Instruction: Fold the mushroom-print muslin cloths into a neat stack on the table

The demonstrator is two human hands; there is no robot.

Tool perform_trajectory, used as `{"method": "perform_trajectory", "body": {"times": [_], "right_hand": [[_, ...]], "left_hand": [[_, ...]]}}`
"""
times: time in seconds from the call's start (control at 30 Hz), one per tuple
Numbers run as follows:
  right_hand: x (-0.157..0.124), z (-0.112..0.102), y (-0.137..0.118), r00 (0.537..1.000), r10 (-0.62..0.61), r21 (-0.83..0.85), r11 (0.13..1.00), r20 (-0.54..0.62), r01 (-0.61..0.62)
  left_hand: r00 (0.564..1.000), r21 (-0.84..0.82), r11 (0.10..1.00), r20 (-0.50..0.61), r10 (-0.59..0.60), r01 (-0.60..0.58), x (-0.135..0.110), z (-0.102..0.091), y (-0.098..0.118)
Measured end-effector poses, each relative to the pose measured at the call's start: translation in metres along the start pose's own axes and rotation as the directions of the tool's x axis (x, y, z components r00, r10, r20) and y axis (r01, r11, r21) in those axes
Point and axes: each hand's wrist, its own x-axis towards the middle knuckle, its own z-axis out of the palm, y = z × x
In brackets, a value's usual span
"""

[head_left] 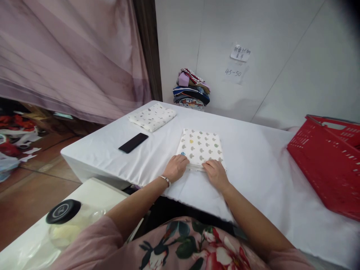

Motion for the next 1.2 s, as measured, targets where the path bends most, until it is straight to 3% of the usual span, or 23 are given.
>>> {"method": "perform_trajectory", "body": {"times": [0.13,0.43,0.77,0.97,1.2], "right_hand": [[0.000,-0.001,-0.001,1.000,0.000,0.014,1.000,-0.005,0.000],[-0.001,-0.001,-0.003,1.000,0.006,0.022,1.000,0.024,-0.007],[-0.002,-0.006,-0.002,0.999,-0.018,0.033,0.999,0.027,0.017],[-0.004,-0.004,-0.001,1.000,0.007,0.097,0.995,0.022,-0.009],[-0.005,-0.003,0.000,0.999,0.046,0.165,0.985,0.009,-0.047]], "left_hand": [[0.999,-0.026,0.999,-0.037,-0.039,0.038,-0.003,-0.002,-0.004],[0.999,-0.062,0.997,0.001,0.048,-0.047,-0.012,-0.008,-0.008],[0.999,-0.102,0.994,0.041,-0.036,0.040,-0.014,-0.011,-0.008],[0.996,-0.218,0.974,-0.058,-0.070,0.056,-0.018,-0.014,-0.013],[0.994,-0.252,0.963,-0.029,-0.106,0.096,-0.021,-0.015,-0.023]]}}
